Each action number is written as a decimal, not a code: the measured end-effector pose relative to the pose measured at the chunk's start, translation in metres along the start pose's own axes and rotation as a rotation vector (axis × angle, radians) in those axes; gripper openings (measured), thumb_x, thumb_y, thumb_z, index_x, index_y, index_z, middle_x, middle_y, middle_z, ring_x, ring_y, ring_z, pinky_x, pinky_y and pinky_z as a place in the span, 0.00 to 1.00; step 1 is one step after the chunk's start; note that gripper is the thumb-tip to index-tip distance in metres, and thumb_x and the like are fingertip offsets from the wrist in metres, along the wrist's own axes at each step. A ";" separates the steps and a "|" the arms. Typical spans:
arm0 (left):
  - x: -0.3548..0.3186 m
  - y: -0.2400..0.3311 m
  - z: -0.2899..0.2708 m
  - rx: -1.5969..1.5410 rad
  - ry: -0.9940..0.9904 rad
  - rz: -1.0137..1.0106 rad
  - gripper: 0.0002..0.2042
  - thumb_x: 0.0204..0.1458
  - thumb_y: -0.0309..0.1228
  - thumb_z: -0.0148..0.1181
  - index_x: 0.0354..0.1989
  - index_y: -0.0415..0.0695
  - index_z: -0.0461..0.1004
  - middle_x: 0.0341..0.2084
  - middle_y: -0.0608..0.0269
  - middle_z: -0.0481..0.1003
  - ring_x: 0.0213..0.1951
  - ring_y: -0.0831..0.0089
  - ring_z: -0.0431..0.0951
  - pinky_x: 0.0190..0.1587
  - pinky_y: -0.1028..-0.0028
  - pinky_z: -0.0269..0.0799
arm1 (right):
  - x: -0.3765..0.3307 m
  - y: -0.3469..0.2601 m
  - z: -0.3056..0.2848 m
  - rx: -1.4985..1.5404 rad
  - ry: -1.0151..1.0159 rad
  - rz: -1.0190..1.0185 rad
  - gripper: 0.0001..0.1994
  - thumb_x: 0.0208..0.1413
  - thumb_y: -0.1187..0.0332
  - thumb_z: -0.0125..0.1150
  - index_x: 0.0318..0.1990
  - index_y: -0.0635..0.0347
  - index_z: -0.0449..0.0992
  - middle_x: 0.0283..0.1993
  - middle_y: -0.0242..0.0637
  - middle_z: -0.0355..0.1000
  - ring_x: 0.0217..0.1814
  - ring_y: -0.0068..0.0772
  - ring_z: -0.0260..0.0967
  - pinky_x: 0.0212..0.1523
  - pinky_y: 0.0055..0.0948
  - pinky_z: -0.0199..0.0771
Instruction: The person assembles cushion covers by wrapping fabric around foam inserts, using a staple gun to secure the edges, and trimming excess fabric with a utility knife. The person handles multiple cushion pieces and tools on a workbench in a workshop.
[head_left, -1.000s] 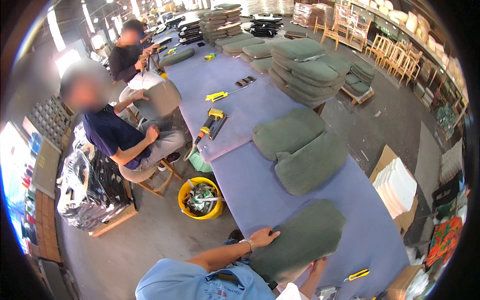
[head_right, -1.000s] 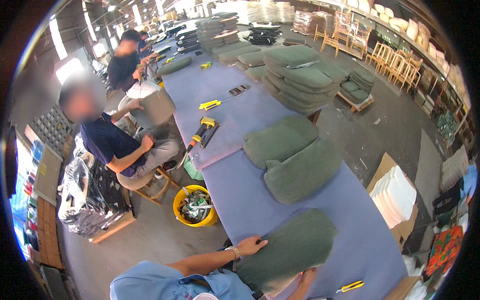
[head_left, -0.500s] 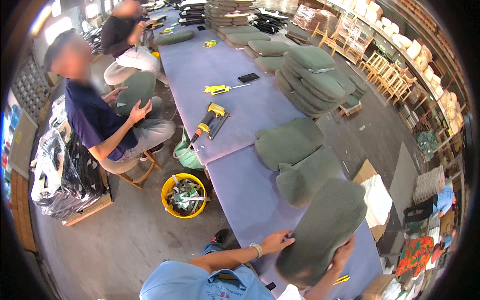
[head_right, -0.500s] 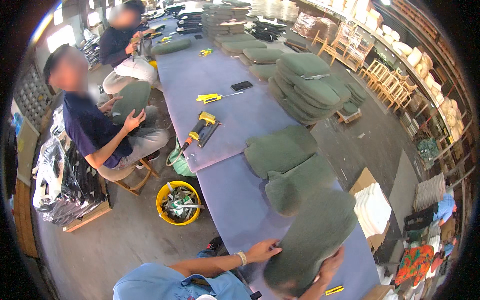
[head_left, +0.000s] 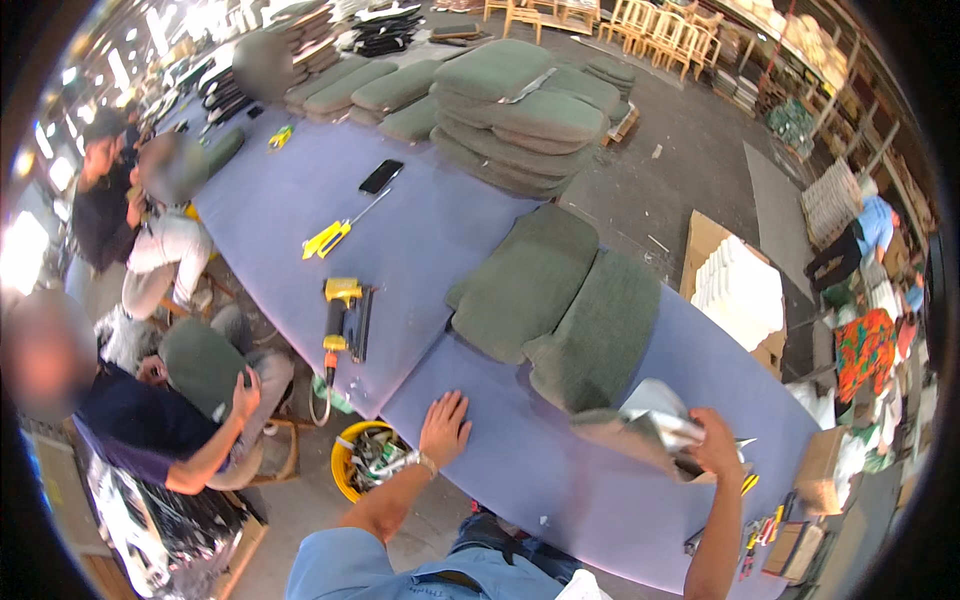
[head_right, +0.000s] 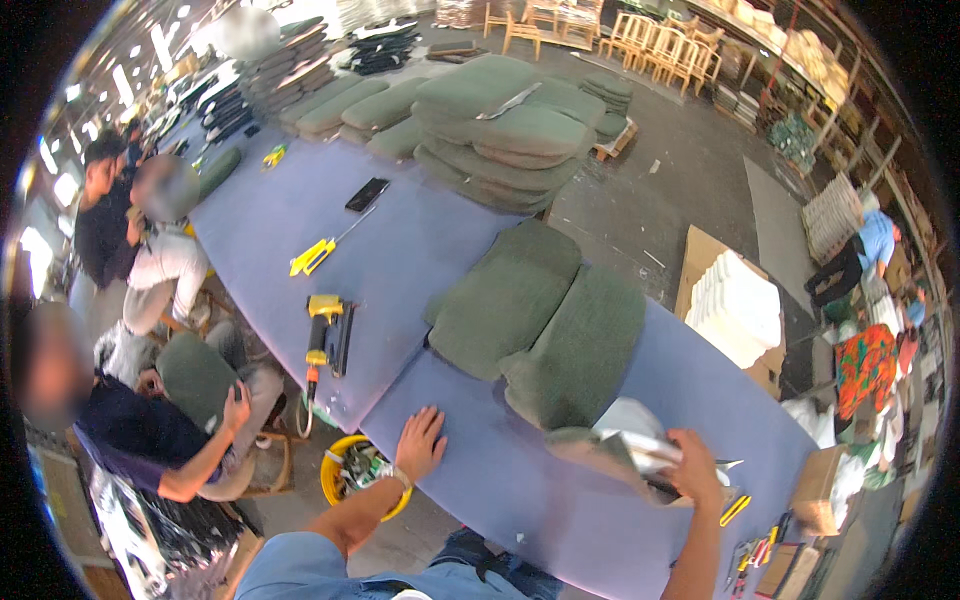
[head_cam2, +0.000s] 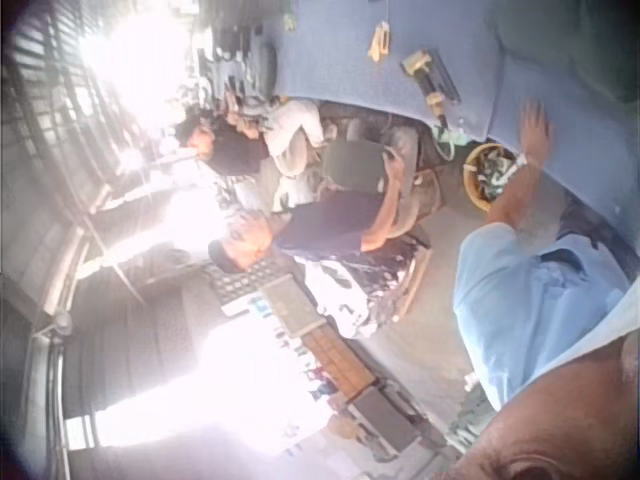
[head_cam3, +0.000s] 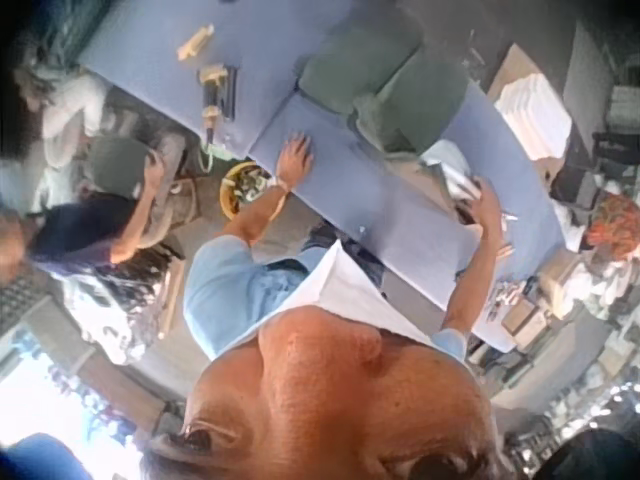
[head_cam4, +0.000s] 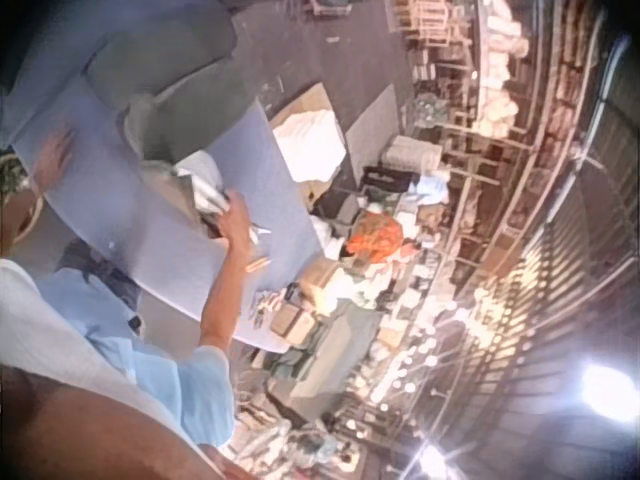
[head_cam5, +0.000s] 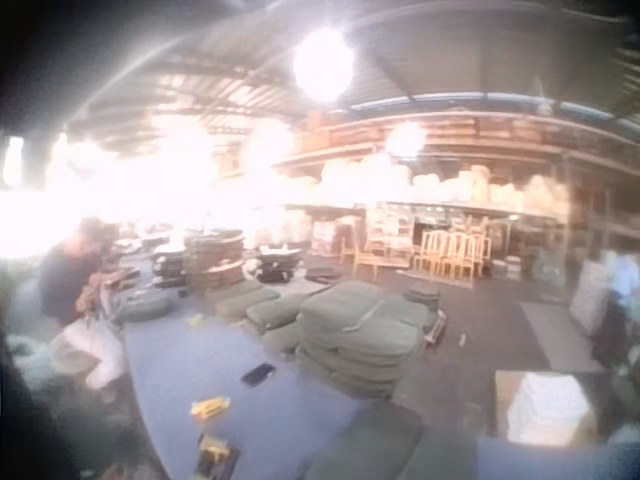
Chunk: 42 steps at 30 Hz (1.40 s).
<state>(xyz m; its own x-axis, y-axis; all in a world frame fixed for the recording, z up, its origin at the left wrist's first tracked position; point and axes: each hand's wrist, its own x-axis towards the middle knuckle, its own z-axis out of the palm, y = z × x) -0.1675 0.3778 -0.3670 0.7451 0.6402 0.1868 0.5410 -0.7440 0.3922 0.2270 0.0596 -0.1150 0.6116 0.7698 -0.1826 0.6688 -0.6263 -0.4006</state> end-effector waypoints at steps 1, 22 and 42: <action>-0.002 -0.001 -0.001 0.027 -0.028 -0.003 0.27 0.62 0.41 0.55 0.69 0.46 0.66 0.71 0.53 0.63 0.72 0.55 0.61 0.74 0.55 0.53 | 0.004 -0.003 0.015 -0.050 -0.023 0.092 0.31 0.35 0.78 0.73 0.54 0.62 0.75 0.52 0.48 0.72 0.57 0.57 0.70 0.59 0.44 0.73; 0.009 0.008 -0.004 0.167 -0.383 -0.104 0.31 0.61 0.43 0.49 0.74 0.51 0.61 0.75 0.56 0.56 0.76 0.57 0.52 0.75 0.50 0.41 | 0.129 0.007 0.025 -0.254 -0.371 0.082 0.32 0.36 0.74 0.69 0.56 0.43 0.82 0.50 0.43 0.81 0.53 0.52 0.77 0.56 0.46 0.77; 0.004 0.017 -0.006 0.190 -0.500 -0.195 0.32 0.63 0.44 0.46 0.77 0.59 0.54 0.77 0.64 0.52 0.78 0.63 0.48 0.77 0.53 0.40 | 0.121 -0.037 0.022 -0.396 -0.405 -0.220 0.18 0.35 0.79 0.63 0.38 0.54 0.85 0.40 0.37 0.80 0.46 0.45 0.71 0.52 0.41 0.64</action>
<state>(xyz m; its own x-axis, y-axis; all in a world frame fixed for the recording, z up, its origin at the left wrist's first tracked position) -0.1577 0.3691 -0.3537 0.6934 0.6353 -0.3402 0.7133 -0.6720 0.1991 0.2669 0.1790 -0.1416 0.2840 0.8231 -0.4918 0.9150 -0.3859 -0.1174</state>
